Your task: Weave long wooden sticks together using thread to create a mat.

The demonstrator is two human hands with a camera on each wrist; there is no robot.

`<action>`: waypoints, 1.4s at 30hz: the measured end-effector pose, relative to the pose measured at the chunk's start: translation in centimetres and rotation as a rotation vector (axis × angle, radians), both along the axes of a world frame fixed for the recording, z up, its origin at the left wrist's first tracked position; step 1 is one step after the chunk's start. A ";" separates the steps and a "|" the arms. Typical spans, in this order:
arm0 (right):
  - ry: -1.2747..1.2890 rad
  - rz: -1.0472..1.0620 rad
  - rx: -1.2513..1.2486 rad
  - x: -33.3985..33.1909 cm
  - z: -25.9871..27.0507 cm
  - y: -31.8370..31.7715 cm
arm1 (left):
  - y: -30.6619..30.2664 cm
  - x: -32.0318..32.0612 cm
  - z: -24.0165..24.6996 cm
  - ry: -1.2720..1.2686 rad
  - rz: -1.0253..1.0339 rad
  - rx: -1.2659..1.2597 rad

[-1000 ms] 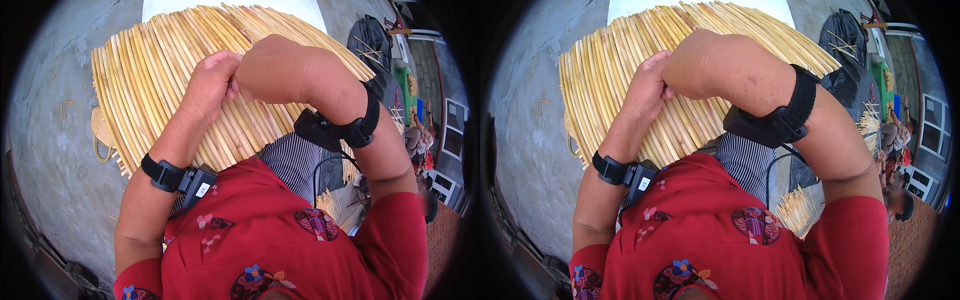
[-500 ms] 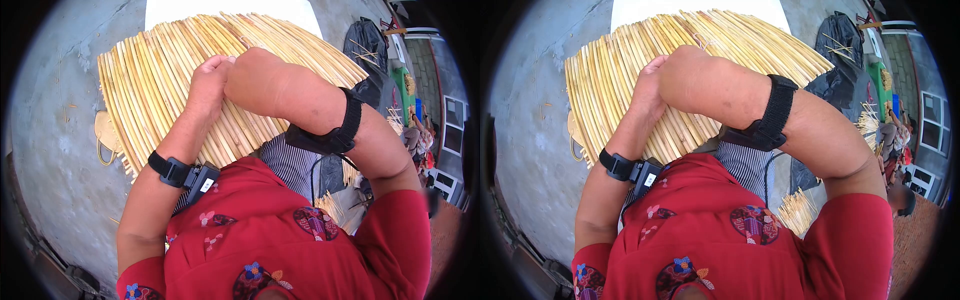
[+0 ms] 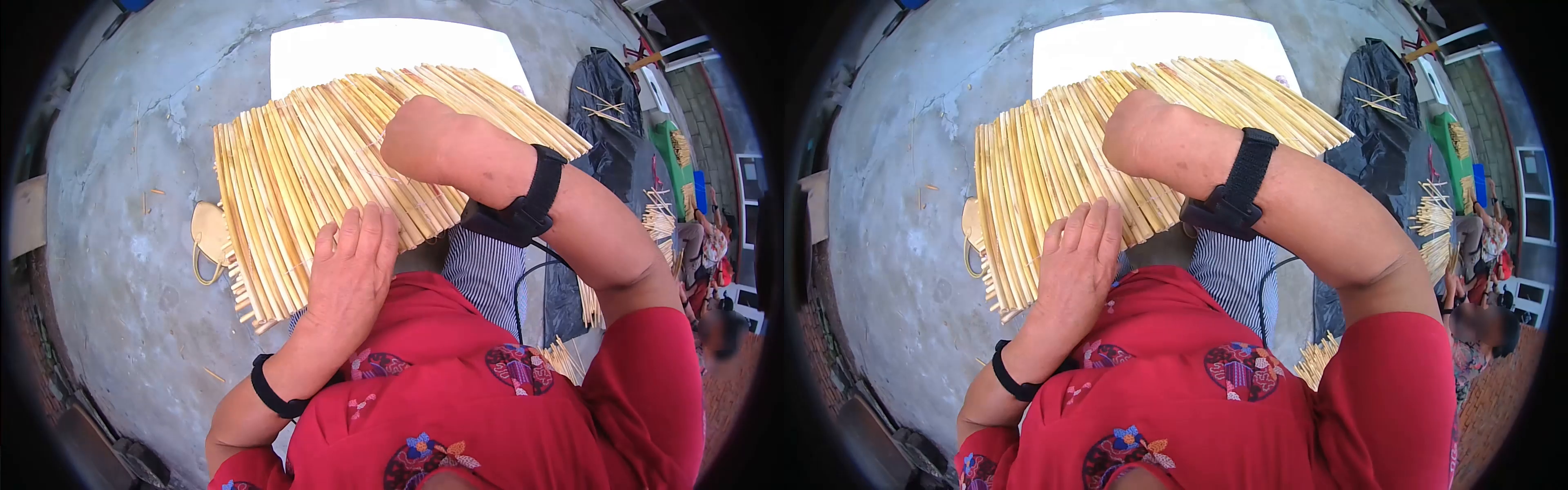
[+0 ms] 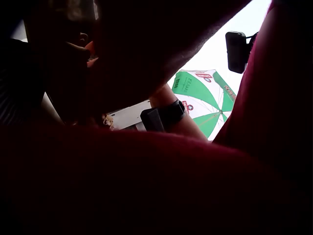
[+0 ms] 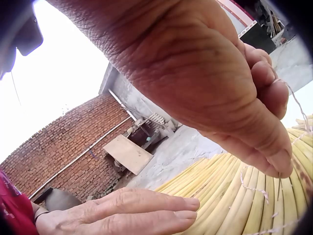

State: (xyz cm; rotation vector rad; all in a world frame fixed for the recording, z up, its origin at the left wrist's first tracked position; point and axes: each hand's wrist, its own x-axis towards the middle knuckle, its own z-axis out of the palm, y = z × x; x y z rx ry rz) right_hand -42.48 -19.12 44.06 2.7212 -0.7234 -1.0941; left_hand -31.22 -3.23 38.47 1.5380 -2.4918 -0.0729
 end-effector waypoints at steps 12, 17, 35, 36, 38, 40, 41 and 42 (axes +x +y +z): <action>-0.190 -0.113 0.146 0.2 4.8 -6.1 | -5.4 3.6 6.6 -0.116 -0.140 -0.188; -0.276 -0.205 0.255 1.1 9.8 -11.1 | -11.7 7.7 12.9 -0.061 -0.234 -0.304; -0.587 -0.522 0.515 -1.2 15.5 -17.2 | -25.5 12.8 24.7 -0.227 -0.668 -0.255; -0.604 -0.531 0.512 -1.3 15.5 -17.3 | -25.6 12.9 24.6 -0.211 -0.697 -0.298; -0.634 -0.524 0.539 -1.5 16.0 -17.2 | -26.0 13.0 24.7 -0.184 -0.705 -0.327; -0.662 -0.527 0.538 -1.9 17.0 -16.7 | -26.2 12.7 25.3 -0.167 -0.721 -0.336; -0.672 -0.526 0.524 -2.1 17.8 -16.5 | -26.4 12.5 26.0 -0.165 -0.724 -0.331; -0.683 -0.523 0.512 -2.3 18.2 -16.3 | -26.6 12.4 26.6 -0.164 -0.727 -0.324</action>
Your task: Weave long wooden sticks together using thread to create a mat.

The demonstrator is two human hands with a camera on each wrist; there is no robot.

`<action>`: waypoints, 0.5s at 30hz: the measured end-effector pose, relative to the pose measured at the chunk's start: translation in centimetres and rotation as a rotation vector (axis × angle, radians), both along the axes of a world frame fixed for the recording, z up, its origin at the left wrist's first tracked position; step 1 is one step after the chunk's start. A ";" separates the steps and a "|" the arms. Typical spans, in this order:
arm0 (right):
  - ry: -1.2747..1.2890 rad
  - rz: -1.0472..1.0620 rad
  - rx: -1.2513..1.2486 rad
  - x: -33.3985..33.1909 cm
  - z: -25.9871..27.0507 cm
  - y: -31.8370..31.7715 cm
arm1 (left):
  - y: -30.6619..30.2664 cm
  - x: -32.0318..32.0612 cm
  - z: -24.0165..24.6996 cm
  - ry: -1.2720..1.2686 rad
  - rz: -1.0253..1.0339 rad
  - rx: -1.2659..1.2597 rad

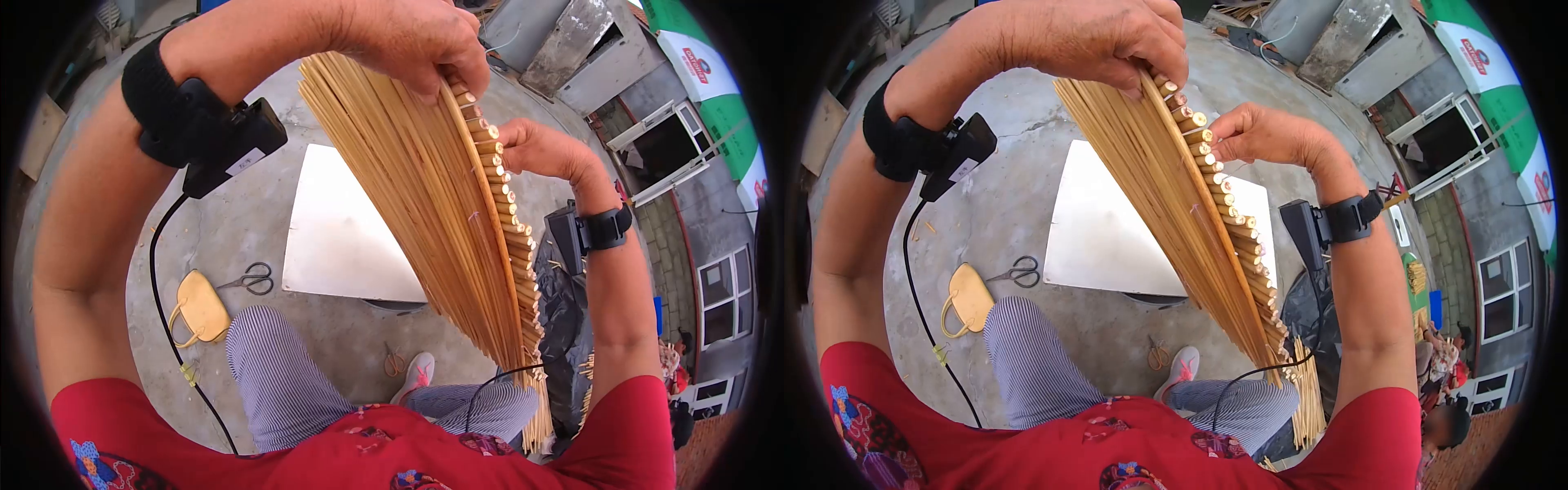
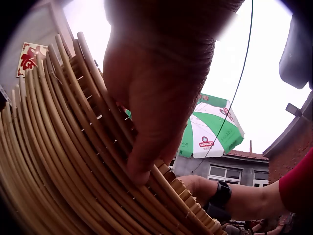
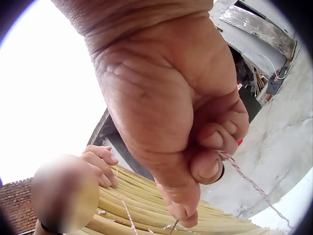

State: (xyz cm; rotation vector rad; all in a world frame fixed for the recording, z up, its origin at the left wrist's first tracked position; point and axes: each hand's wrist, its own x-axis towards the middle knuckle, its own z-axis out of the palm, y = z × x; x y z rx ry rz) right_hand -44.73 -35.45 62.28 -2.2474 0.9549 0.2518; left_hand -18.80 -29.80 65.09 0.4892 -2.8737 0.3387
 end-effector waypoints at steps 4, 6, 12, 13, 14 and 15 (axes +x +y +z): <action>-0.098 -0.031 -0.105 -2.3 0.5 -0.4 | -0.1 -2.1 3.0 -0.049 -0.028 -0.141; -0.129 -0.023 -0.192 -3.7 -0.4 -0.4 | -1.0 -3.6 2.6 -0.002 -0.069 -0.216; -0.167 -0.170 -0.235 -6.3 -4.6 2.2 | -2.2 -10.6 -0.6 -0.005 0.057 -0.356; -0.172 -0.180 -0.216 -7.3 -5.6 1.8 | -0.7 -12.0 0.1 -0.177 0.223 -0.291; -0.180 -0.189 -0.196 -8.4 -6.4 1.5 | -0.3 -12.7 -0.1 -0.167 0.211 -0.267; -0.186 -0.231 -0.129 -8.7 -6.7 2.4 | -0.5 -13.6 -0.7 -0.158 0.197 -0.246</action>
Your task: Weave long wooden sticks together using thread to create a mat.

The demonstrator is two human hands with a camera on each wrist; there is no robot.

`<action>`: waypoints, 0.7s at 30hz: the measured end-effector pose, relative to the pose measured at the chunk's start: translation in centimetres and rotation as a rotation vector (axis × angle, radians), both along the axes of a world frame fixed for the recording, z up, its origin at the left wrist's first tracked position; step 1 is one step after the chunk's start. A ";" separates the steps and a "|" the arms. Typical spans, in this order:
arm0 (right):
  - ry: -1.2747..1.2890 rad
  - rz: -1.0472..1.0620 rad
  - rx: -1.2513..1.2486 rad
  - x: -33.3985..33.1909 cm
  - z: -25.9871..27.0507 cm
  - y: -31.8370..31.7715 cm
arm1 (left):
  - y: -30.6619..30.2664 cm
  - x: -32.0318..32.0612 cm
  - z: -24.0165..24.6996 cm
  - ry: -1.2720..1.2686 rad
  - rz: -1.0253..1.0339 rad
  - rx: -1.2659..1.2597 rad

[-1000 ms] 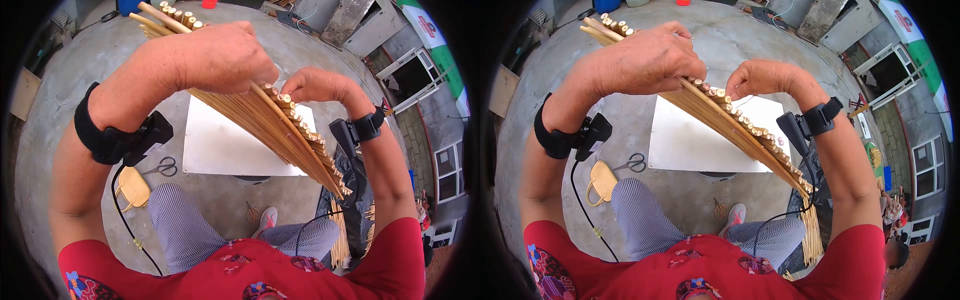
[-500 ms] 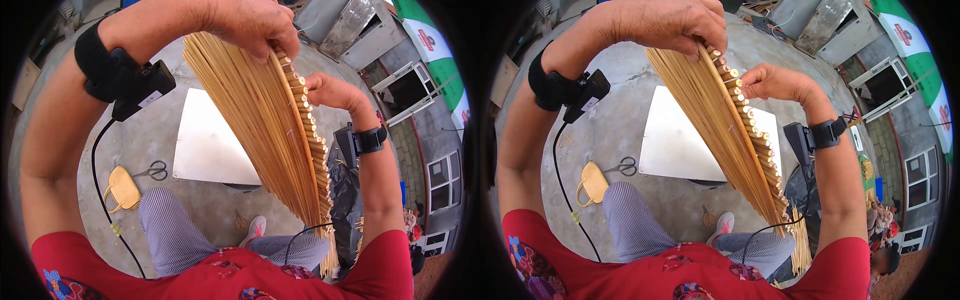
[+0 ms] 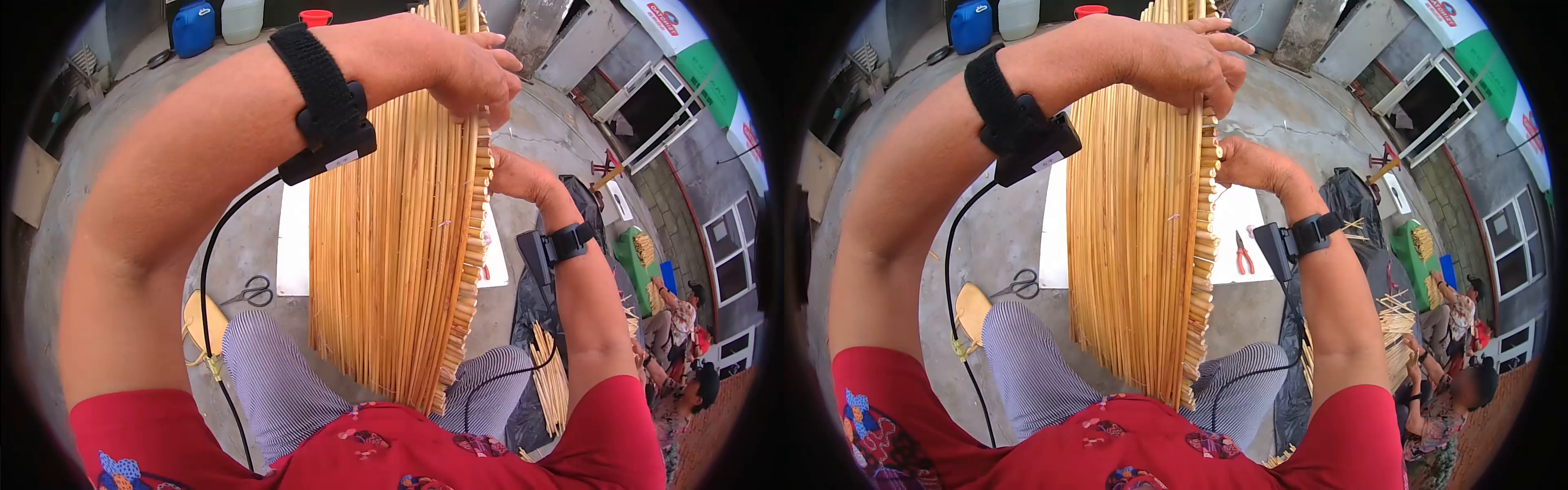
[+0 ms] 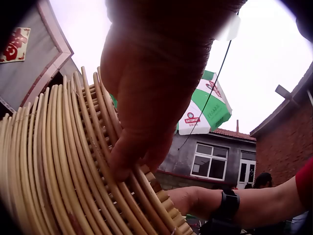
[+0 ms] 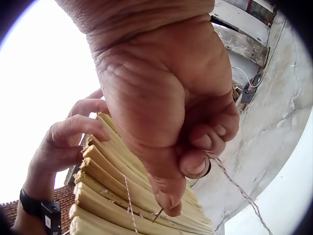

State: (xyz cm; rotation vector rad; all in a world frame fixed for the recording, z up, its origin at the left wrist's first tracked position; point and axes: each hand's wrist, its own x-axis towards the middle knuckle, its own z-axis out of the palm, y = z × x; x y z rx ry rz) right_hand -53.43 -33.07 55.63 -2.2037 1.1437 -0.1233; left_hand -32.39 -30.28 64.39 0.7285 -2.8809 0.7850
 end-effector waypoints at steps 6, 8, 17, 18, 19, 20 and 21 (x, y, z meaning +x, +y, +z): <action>-0.177 -0.218 0.148 -4.7 -4.9 0.5 | -3.2 -5.0 -4.0 0.024 -0.099 -0.037; -0.251 -0.273 0.177 -7.2 -7.3 -0.3 | -3.5 -7.3 -4.6 -0.005 -0.078 -0.037; -0.337 -0.275 0.216 -8.1 -9.2 0.4 | -3.5 -8.5 -5.8 -0.056 -0.042 -0.102; -0.317 -0.253 0.201 -8.1 -9.0 0.3 | -3.3 -8.4 -5.8 -0.054 -0.048 -0.115; -0.298 -0.231 0.183 -8.1 -8.7 0.1 | -3.2 -8.2 -5.7 -0.029 -0.049 -0.115; -0.279 -0.209 0.163 -8.1 -8.4 0.0 | -3.0 -7.9 -5.5 -0.005 -0.050 -0.117; -0.272 -0.204 0.138 -7.9 -7.8 0.3 | -2.7 -7.4 -5.3 0.019 -0.049 -0.118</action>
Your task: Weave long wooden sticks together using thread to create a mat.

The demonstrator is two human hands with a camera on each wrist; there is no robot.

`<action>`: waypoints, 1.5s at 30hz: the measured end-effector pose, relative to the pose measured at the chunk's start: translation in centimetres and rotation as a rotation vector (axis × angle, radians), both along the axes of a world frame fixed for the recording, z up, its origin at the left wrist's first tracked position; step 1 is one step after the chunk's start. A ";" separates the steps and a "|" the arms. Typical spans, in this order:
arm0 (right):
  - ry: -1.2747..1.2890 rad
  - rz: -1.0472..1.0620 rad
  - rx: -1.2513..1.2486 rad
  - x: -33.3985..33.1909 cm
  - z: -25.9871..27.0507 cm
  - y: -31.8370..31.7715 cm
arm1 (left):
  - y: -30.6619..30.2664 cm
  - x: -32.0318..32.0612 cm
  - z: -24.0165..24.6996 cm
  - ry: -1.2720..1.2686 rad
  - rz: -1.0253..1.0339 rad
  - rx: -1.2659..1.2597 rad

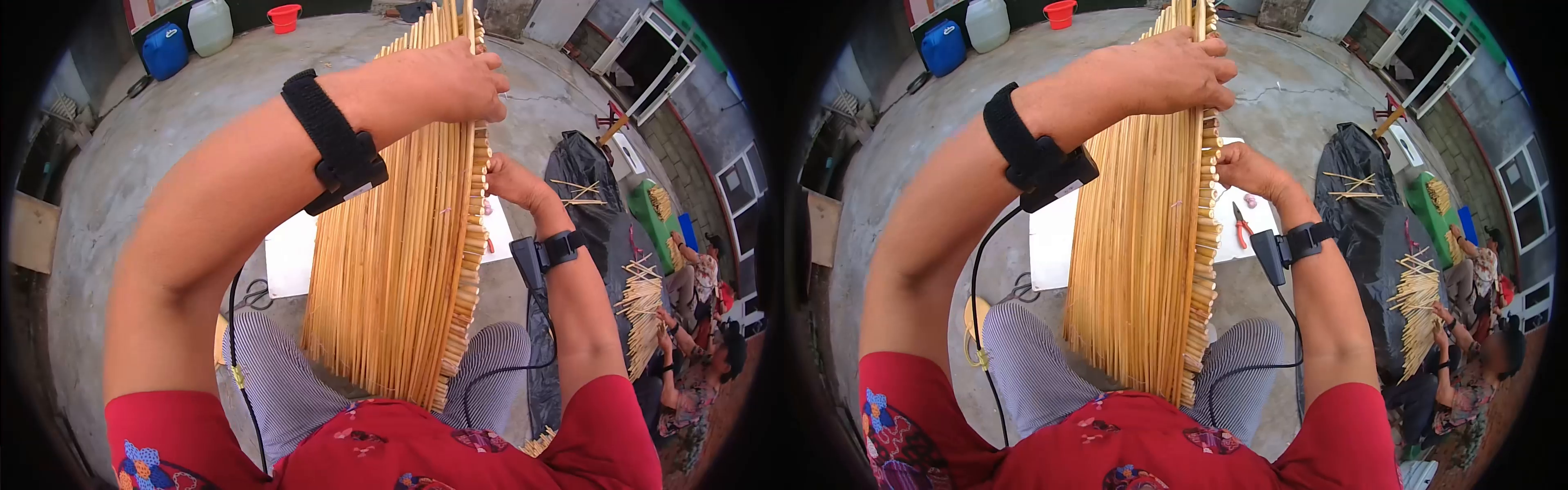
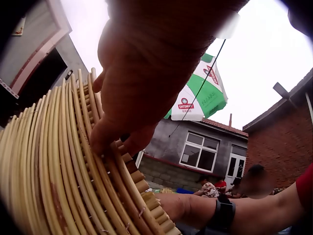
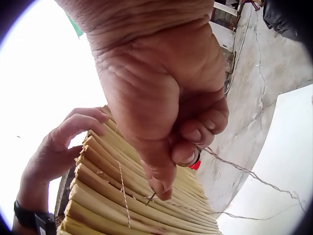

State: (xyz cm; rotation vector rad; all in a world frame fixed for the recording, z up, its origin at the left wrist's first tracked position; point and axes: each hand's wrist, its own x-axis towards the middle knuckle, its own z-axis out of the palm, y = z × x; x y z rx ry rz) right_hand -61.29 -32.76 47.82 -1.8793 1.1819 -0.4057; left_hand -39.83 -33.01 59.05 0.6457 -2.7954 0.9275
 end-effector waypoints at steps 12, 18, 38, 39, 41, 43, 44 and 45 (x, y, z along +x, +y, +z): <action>0.198 0.293 -0.302 8.4 7.9 4.9 | 9.2 11.5 3.8 0.194 -0.183 -0.239; 0.103 0.308 -0.287 10.7 7.2 3.6 | 6.8 14.6 3.0 0.298 -0.117 -0.011; 0.025 0.151 -0.109 5.1 3.7 1.1 | 1.3 7.8 -1.6 0.368 -0.008 -0.198; 0.035 0.156 -0.109 5.0 3.5 0.9 | 2.0 7.6 -1.4 0.339 0.060 -0.112; 0.060 0.122 -0.066 4.8 3.3 0.4 | 1.6 7.5 -2.3 0.363 0.026 -0.150; 0.031 0.116 -0.037 4.0 3.0 -0.1 | 1.3 7.3 -2.9 0.374 0.015 -0.171; 0.017 0.110 -0.018 4.2 3.2 0.1 | 1.2 7.5 -3.0 0.452 -0.038 -0.157; 0.040 0.087 0.004 4.1 3.4 0.3 | 0.9 7.4 -3.6 0.529 -0.091 -0.144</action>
